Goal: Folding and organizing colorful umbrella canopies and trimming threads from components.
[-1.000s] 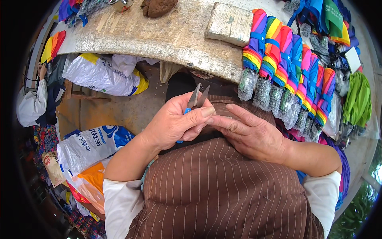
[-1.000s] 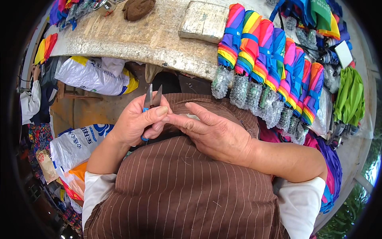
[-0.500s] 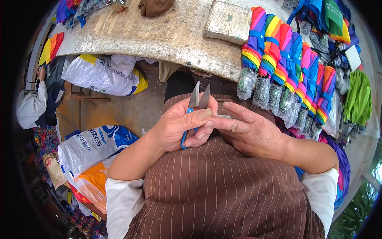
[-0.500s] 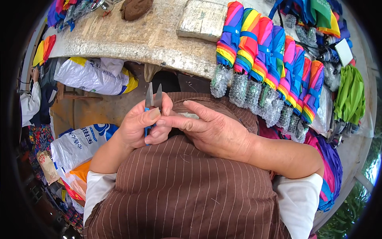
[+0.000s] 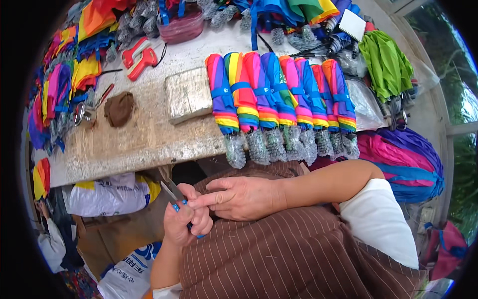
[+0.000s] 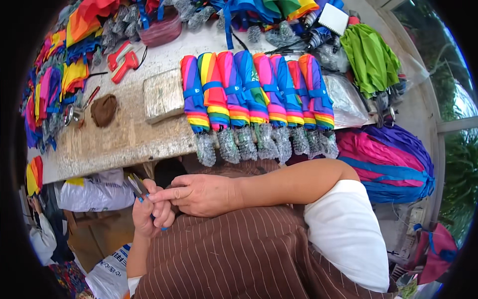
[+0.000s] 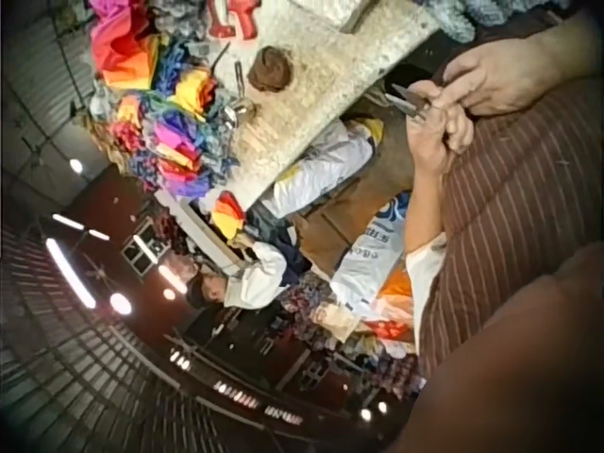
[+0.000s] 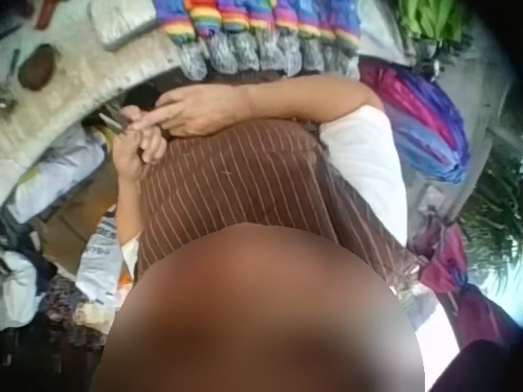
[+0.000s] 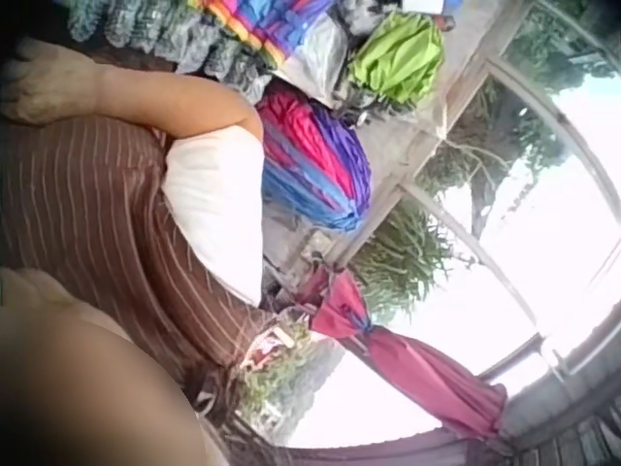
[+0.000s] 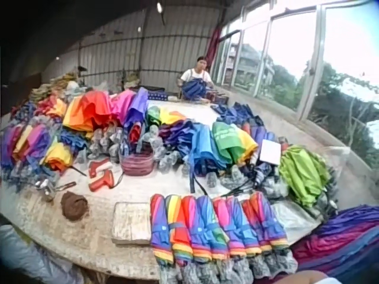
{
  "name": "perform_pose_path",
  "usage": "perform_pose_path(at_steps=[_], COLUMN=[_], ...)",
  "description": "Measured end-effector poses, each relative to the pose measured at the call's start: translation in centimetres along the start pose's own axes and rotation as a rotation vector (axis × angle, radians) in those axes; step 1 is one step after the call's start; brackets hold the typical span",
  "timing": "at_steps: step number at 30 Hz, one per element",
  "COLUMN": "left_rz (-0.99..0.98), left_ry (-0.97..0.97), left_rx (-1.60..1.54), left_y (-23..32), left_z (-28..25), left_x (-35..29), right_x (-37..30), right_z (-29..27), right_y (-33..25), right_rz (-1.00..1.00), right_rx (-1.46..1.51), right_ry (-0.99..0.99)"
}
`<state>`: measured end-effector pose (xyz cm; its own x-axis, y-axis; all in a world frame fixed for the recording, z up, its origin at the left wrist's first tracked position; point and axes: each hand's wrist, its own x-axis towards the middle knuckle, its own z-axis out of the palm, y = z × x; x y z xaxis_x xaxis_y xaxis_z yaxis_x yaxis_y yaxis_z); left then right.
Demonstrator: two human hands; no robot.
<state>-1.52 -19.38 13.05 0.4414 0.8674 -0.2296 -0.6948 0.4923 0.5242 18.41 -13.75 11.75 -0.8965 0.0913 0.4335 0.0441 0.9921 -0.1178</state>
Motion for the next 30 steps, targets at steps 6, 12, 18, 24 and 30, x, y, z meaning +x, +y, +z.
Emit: perform_pose_path(at_steps=[6,12,18,24,30], left_rz=[-0.009,-0.071,-0.341,-0.358,-0.338], left_ry=[0.082,0.213,0.164,0.101,0.0], left_rx=[0.02,0.013,-0.034,-0.093,0.05], left_y=[0.8,0.9,1.4,1.9,2.9], left_z=[0.0,0.2,-1.0,-1.2,-0.3], left_x=[1.7,2.3,3.7,5.4,6.9], right_x=[-0.4,-0.8,-1.2,-1.2,-1.6], right_z=[0.7,0.1,-0.9,-0.7,-0.2], right_y=[0.6,1.0,2.5,4.2,4.4], right_rz=[0.052,0.003,-0.085,-0.081,0.058], right_rx=[0.072,0.125,0.186,0.231,0.326], right_ry=[-0.05,-0.091,0.074,0.159,0.051])
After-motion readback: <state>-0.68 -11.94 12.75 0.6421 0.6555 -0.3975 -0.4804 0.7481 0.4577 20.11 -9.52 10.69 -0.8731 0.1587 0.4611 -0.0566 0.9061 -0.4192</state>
